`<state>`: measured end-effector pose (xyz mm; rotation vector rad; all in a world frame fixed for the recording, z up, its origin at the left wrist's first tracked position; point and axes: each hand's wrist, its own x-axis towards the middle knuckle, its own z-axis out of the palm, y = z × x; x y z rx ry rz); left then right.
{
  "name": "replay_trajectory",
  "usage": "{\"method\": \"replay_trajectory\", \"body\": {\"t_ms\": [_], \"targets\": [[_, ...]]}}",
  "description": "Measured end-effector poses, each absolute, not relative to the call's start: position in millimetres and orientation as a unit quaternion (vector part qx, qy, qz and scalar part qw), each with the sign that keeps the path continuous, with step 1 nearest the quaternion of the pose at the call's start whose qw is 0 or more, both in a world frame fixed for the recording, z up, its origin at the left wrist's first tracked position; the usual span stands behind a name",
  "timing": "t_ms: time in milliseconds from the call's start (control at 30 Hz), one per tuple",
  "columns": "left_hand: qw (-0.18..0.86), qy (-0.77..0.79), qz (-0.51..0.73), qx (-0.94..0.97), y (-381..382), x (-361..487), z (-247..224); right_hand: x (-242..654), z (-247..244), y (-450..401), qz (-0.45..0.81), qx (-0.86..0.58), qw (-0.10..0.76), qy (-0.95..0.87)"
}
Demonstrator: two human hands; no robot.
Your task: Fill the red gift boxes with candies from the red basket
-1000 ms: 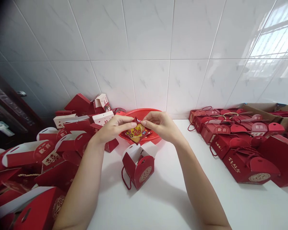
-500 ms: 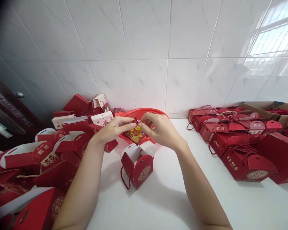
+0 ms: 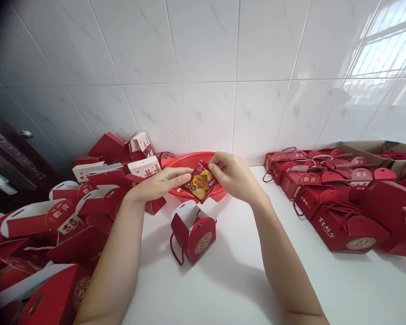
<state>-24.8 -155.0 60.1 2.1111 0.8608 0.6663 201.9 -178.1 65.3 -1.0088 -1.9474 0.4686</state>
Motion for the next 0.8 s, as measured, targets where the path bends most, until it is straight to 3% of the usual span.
{"method": "replay_trajectory", "body": {"t_ms": [200,500,800], "targets": [[0.303,0.425,0.038,0.852,-155,-30,62,204,66,-178,0.132,-0.497,0.358,-0.779],[0.303,0.532,0.018,0.791,-165,-28,62,177,54,-185,0.116,-0.481,0.217,-0.842],[0.302,0.493,-0.053,0.814,-161,-33,65,156,39,-182,0.134,-0.427,0.105,-0.888]]}}
